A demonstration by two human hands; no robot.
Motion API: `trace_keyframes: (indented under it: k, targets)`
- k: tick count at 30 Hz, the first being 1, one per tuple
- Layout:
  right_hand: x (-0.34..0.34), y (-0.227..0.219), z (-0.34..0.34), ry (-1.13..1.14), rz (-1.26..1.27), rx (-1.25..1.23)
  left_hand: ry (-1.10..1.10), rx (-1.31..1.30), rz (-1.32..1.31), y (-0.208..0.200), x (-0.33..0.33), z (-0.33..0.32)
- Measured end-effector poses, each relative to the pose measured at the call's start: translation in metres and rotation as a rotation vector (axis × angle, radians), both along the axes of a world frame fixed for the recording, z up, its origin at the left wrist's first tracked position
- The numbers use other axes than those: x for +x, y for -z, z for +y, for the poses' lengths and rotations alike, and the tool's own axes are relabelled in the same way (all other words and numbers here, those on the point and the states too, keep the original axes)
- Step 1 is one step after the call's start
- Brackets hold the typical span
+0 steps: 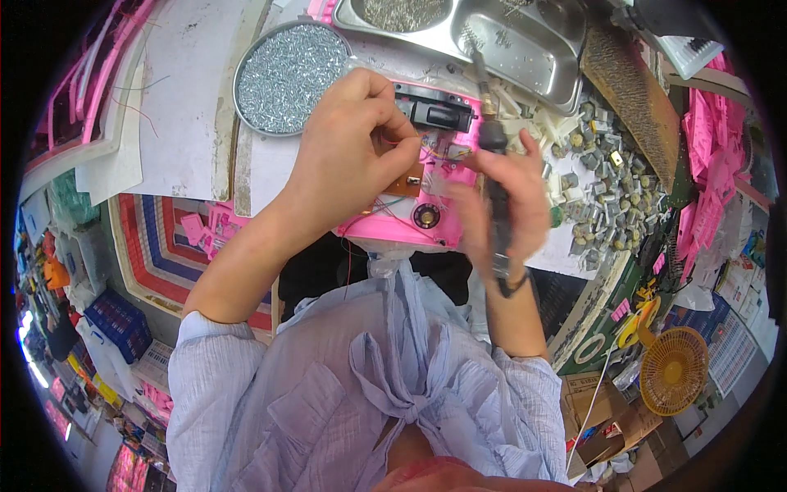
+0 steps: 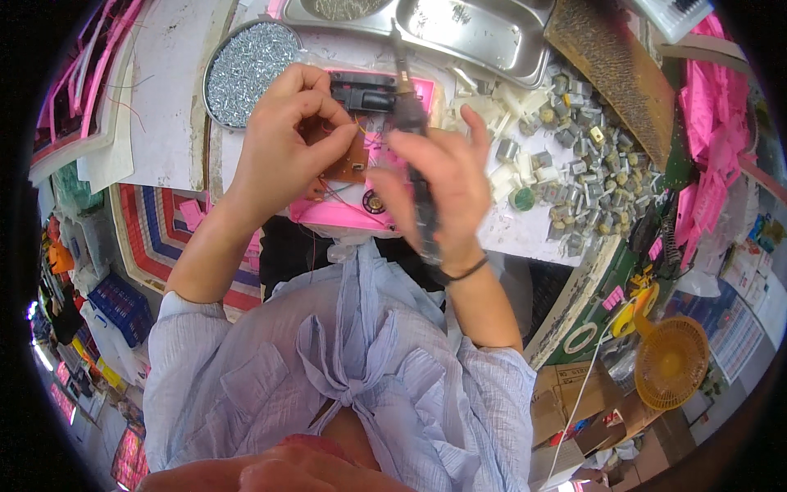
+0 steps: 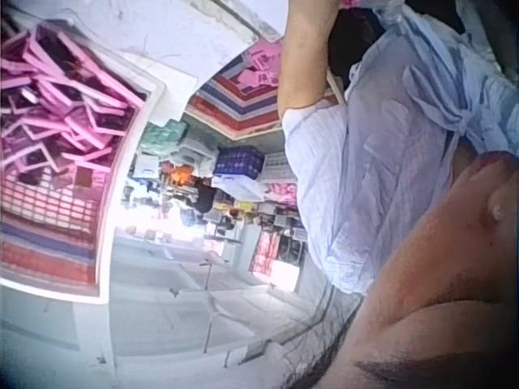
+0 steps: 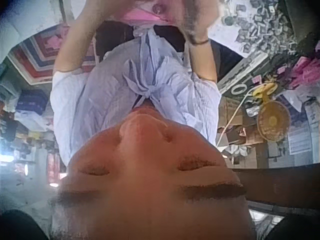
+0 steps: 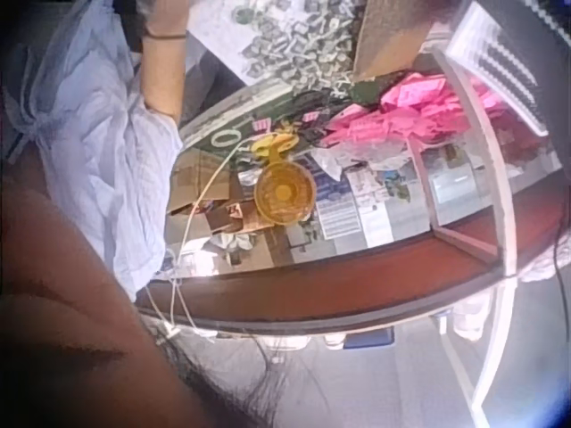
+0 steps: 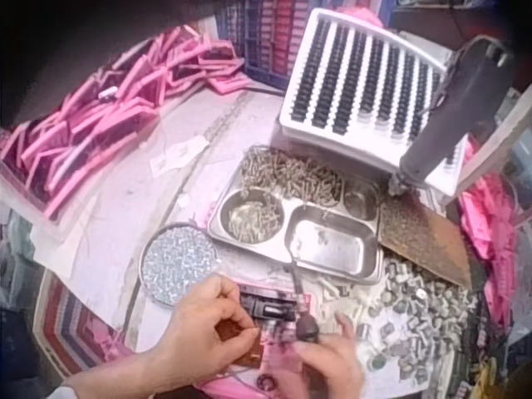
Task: Assembling and soldering electronic components inside a pink plastic device housing at a factory workbench.
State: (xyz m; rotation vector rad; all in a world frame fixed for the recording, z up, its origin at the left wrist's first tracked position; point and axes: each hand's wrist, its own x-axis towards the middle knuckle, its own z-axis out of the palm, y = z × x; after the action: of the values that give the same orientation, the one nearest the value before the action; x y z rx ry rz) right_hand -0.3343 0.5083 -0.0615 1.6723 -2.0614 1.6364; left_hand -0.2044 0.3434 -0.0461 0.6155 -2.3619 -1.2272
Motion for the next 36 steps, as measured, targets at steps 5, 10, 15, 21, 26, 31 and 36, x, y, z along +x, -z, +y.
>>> trace_keyframes:
  k: [5, 10, 15, 21, 26, 31, 36]
  targets:
    - [-0.02, -0.011, 0.027, -0.055, -0.246, -0.099, -0.009, -0.023, -0.025, 0.002, -0.004, 0.001]
    - [-0.029, -0.02, 0.036, -0.145, -0.056, -0.024, -0.016, -0.08, 0.004, 0.003, -0.006, 0.0]
    - [-0.023, -0.026, 0.035, -0.201, -0.024, 0.071, -0.021, -0.073, -0.008, 0.004, -0.007, 0.0]
    - [-0.022, -0.017, 0.029, -0.213, 0.018, 0.049, -0.014, -0.083, -0.004, 0.004, -0.007, -0.001]
    - [-0.023, -0.016, 0.025, -0.218, 0.042, 0.05, -0.017, -0.073, 0.002, 0.005, -0.007, -0.001]
    - [-0.022, -0.015, 0.025, -0.2, 0.047, 0.042, -0.02, -0.065, -0.018, 0.004, -0.007, -0.001]
    - [-0.025, -0.015, 0.024, -0.22, 0.109, 0.066, -0.034, -0.057, -0.003, 0.004, -0.008, 0.0]
